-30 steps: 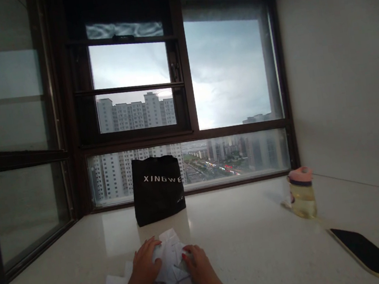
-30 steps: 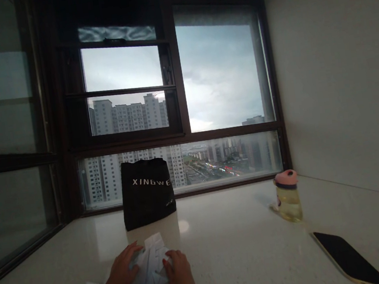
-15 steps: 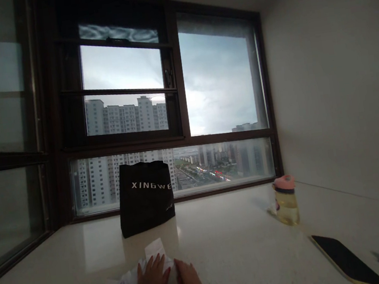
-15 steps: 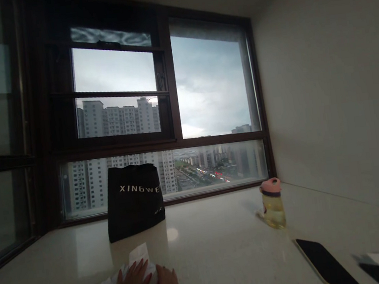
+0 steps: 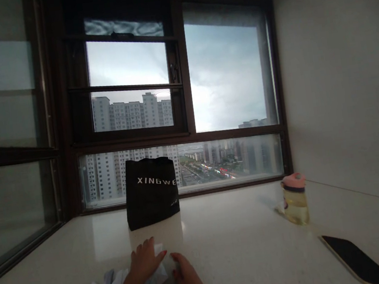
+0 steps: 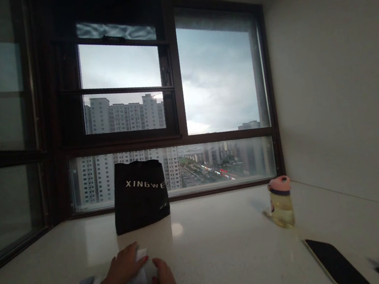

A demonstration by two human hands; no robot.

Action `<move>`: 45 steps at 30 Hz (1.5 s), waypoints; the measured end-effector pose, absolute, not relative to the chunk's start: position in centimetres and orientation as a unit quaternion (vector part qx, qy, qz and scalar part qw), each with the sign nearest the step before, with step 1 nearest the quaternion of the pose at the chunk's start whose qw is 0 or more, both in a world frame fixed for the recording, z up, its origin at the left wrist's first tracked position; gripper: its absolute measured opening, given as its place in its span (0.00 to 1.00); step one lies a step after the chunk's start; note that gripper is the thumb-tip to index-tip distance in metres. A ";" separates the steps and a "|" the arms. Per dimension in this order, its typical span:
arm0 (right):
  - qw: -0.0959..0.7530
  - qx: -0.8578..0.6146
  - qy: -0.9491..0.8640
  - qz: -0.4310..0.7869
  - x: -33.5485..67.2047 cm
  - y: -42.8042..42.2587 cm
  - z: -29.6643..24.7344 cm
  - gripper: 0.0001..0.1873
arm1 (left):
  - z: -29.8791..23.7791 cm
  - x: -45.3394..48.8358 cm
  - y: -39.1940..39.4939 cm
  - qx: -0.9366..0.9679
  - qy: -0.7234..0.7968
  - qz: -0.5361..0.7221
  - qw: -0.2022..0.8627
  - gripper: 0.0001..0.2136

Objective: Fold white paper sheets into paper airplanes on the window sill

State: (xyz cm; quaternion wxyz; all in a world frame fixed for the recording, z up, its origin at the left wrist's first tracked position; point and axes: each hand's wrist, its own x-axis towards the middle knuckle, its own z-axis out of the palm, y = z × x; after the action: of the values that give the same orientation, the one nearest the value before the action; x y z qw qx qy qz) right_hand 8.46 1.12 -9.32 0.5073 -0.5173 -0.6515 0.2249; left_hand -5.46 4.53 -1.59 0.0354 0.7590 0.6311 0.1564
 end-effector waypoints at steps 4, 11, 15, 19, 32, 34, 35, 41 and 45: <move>0.505 -0.520 -0.644 0.245 8.7 1.3 -9.7 0.27 | -3.9 -4.4 4.8 0.754 0.649 0.102 0.007 0.24; 0.585 -0.490 -0.574 0.297 8.5 1.2 -8.4 0.16 | -2.5 -5.9 4.5 0.785 0.587 0.192 -0.043 0.17; 0.641 -0.441 -0.503 0.376 8.4 1.7 -7.3 0.23 | 0.2 -6.0 4.3 0.694 0.574 0.418 0.122 0.14; 0.649 -0.370 -0.418 0.516 8.1 1.6 -6.6 0.35 | 1.3 -5.2 3.4 0.547 0.486 0.561 0.388 0.13; 0.640 -0.341 -0.486 0.488 8.6 0.7 -6.0 0.17 | -7.6 -6.7 3.1 0.539 0.486 0.533 0.436 0.26; 0.644 -0.326 -0.462 0.515 8.6 0.0 -5.7 0.14 | -7.9 -6.6 4.0 0.532 0.511 0.517 0.433 0.28; 0.645 -0.318 -0.452 0.528 8.6 -0.4 -5.6 0.12 | -8.0 -6.6 4.4 0.530 0.529 0.501 0.433 0.29; 0.644 -0.292 -0.448 0.548 8.4 -1.1 -5.5 0.19 | -7.6 -6.5 4.8 0.508 0.506 0.507 0.478 0.33; 0.608 -0.328 -0.479 0.542 8.2 -1.0 -5.6 0.21 | -6.7 -6.8 3.0 0.503 0.456 0.540 0.498 0.31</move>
State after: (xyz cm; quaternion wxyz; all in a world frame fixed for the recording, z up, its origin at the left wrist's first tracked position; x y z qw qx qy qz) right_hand 8.18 -0.96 -5.62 0.6075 -0.3282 -0.4790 0.5421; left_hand -6.78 3.03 -6.75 0.4977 0.5026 0.4562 0.5399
